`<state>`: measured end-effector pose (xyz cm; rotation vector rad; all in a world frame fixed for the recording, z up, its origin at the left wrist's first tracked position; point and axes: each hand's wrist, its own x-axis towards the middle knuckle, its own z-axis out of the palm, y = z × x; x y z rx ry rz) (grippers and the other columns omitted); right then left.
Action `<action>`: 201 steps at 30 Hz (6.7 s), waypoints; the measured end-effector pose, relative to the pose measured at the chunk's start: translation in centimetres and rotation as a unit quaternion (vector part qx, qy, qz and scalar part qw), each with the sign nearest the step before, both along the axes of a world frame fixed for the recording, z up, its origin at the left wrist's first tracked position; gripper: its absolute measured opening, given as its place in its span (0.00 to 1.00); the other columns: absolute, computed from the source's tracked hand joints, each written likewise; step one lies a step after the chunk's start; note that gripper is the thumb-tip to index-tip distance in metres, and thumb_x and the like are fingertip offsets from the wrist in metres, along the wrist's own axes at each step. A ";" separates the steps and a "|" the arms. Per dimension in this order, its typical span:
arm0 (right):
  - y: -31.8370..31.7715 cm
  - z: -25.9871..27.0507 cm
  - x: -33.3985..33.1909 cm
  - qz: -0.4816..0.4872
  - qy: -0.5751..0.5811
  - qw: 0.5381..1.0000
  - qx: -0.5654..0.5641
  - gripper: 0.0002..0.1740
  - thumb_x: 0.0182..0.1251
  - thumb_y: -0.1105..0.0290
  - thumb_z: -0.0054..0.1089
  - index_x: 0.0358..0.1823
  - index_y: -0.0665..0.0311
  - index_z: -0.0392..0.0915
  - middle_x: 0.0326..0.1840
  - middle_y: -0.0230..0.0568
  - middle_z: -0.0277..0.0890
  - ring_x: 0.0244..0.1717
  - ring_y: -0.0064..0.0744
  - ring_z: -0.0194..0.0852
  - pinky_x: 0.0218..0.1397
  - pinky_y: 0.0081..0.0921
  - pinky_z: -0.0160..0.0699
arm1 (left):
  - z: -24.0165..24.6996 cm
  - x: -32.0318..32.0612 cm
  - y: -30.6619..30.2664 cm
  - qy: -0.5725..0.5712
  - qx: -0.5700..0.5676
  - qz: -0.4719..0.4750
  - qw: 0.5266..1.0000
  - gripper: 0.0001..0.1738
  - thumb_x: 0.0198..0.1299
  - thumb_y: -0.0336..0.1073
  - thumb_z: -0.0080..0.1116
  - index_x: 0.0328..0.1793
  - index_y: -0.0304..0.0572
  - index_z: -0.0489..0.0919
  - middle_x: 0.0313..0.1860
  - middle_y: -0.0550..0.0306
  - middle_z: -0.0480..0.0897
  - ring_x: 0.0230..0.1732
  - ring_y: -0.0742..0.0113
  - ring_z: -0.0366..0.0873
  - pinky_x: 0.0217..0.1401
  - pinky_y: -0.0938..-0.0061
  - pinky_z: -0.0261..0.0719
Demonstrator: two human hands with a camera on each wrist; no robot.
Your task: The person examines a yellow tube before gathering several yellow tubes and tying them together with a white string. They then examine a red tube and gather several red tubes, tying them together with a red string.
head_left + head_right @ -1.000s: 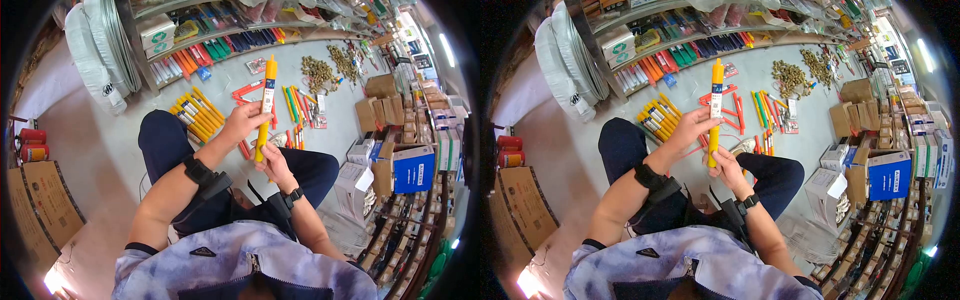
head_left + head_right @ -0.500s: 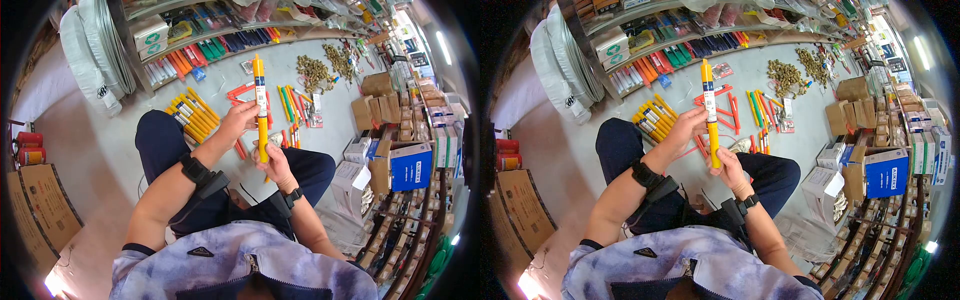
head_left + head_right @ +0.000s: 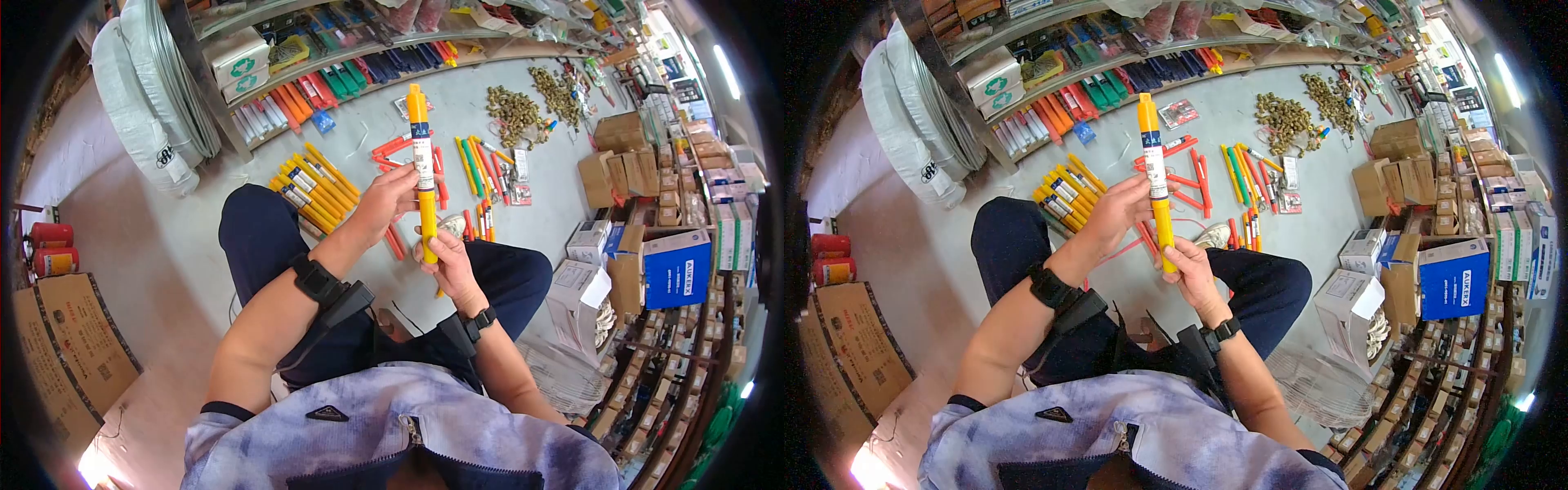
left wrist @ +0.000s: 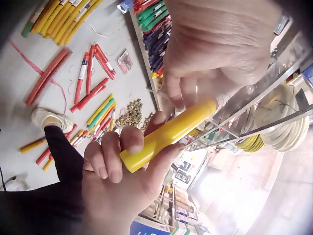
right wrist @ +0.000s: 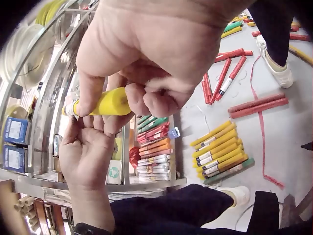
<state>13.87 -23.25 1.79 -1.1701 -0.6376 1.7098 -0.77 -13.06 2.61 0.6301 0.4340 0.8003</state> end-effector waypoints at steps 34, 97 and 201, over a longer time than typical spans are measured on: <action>-0.3 -0.6 0.3 0.023 0.025 0.999 -0.018 0.17 0.63 0.62 0.45 0.46 0.68 0.70 0.25 0.36 0.71 0.21 0.18 0.60 0.21 0.13 0.56 | -0.5 0.4 -0.2 0.047 0.009 -0.007 0.999 0.21 0.63 0.39 0.39 0.60 0.37 0.63 0.48 0.52 0.74 0.48 0.64 0.72 0.54 0.70 0.68; 17.0 -32.5 -9.7 0.405 -0.591 0.680 0.156 0.20 0.50 0.60 0.57 0.37 0.66 0.63 0.34 0.51 0.72 0.31 0.50 0.74 0.32 0.40 0.72 | -34.8 -5.2 4.4 0.413 -0.367 0.273 0.787 0.09 0.55 0.32 0.46 0.40 0.40 0.75 0.23 0.65 0.72 0.18 0.76 0.65 0.19 0.78 0.62; 16.8 -2.1 3.6 0.287 -0.175 0.941 0.028 0.14 0.62 0.66 0.48 0.45 0.67 0.68 0.33 0.32 0.74 0.30 0.16 0.67 0.28 0.12 0.63 | -2.2 1.2 12.4 0.265 0.057 0.103 0.957 0.21 0.50 0.30 0.59 0.52 0.36 0.69 0.43 0.59 0.75 0.42 0.73 0.73 0.47 0.77 0.72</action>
